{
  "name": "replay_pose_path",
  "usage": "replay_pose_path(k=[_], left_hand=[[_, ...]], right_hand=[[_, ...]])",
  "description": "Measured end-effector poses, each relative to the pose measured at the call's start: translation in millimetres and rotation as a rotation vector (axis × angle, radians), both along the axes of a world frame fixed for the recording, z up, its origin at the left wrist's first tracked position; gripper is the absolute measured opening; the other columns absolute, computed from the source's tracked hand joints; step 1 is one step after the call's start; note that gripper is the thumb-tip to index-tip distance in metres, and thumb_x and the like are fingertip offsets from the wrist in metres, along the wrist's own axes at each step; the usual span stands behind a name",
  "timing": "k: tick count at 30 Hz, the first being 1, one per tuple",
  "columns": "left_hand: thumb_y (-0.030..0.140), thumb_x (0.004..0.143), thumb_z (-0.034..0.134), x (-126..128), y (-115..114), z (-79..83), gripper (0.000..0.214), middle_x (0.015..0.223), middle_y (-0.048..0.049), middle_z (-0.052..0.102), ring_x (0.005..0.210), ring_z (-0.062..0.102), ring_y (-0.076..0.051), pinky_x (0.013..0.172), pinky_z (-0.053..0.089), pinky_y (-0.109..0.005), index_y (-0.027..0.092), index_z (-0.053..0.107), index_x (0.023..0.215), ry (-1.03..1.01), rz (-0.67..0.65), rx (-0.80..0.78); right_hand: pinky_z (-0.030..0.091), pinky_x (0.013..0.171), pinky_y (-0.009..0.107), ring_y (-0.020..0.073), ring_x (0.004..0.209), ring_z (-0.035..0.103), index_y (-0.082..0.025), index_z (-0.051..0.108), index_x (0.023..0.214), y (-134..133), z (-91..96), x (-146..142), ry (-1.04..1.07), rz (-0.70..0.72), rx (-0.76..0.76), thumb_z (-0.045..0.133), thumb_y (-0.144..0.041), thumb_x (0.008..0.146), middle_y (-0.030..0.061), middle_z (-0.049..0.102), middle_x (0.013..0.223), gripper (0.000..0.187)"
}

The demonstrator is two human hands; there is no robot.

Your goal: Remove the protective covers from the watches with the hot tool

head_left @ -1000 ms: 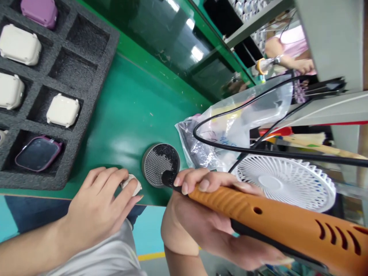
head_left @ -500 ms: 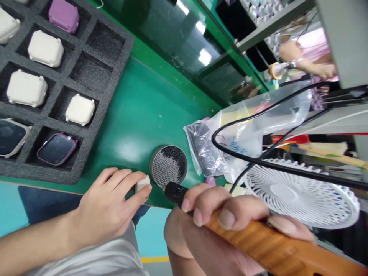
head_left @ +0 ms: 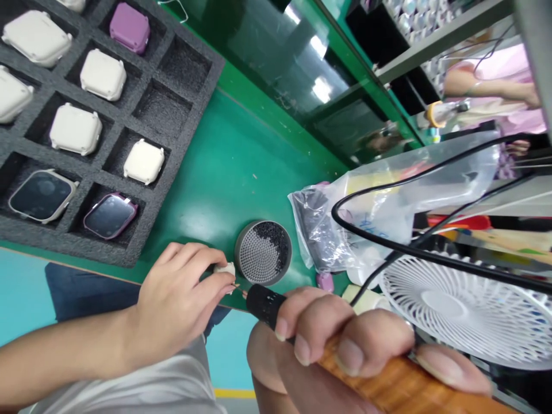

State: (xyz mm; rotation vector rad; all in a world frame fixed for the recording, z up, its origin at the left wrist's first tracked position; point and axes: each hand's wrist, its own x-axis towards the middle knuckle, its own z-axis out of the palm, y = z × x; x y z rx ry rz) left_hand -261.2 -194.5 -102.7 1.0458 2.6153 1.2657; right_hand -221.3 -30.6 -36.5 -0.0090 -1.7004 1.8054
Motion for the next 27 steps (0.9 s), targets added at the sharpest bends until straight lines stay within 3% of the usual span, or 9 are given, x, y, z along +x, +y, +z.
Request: replay_pose_path(k=[9, 14, 21, 27], left_hand=[[0.023, 0.102, 0.063, -0.5, 1.0, 0.2, 0.008, 0.110, -0.0005, 0.071, 0.100, 0.063, -0.021, 0.082, 0.039, -0.040, 0.024, 0.071, 0.105, 0.005, -0.006, 0.026], [0.024, 0.101, 0.065, 0.5, 0.4, -1.3, 0.007, 0.107, -0.0002, 0.071, 0.098, 0.063, -0.021, 0.081, 0.039, -0.041, 0.025, 0.071, 0.104, -0.002, -0.003, 0.018], [0.024, 0.102, 0.065, 0.4, 0.4, -1.9, 0.005, 0.105, -0.0001, 0.071, 0.096, 0.063, -0.021, 0.080, 0.039, -0.041, 0.025, 0.070, 0.102, 0.004, 0.005, 0.026], [0.024, 0.102, 0.064, 0.3, -0.1, -0.5, 0.006, 0.105, -0.0002, 0.071, 0.096, 0.063, -0.021, 0.081, 0.039, -0.040, 0.025, 0.070, 0.102, 0.000, 0.001, 0.025]], right_hand=[[0.056, 0.046, 0.032, 0.0100, 0.058, 0.065, -0.023, 0.056, 0.120, -8.6, 2.9, -1.3, -0.045, -0.047, -0.013, 0.055, -0.028, 0.104, -0.0088, 0.061, 0.084, 0.017], [0.053, 0.047, 0.031, 0.0097, 0.057, 0.061, -0.024, 0.057, 0.122, -5.3, 0.6, 6.2, -0.024, -0.035, -0.005, 0.058, -0.027, 0.101, -0.0076, 0.057, 0.084, 0.022], [0.057, 0.062, 0.041, 0.0223, 0.081, 0.067, -0.041, 0.058, 0.131, 21.2, 4.3, 17.1, -0.313, 0.056, 0.195, 0.072, -0.057, 0.088, -0.0001, 0.060, 0.096, 0.048], [0.057, 0.060, 0.039, 0.0201, 0.076, 0.065, -0.041, 0.058, 0.130, 8.2, -0.2, 14.2, -0.248, 0.045, 0.156, 0.068, -0.053, 0.092, -0.0020, 0.060, 0.093, 0.041]])
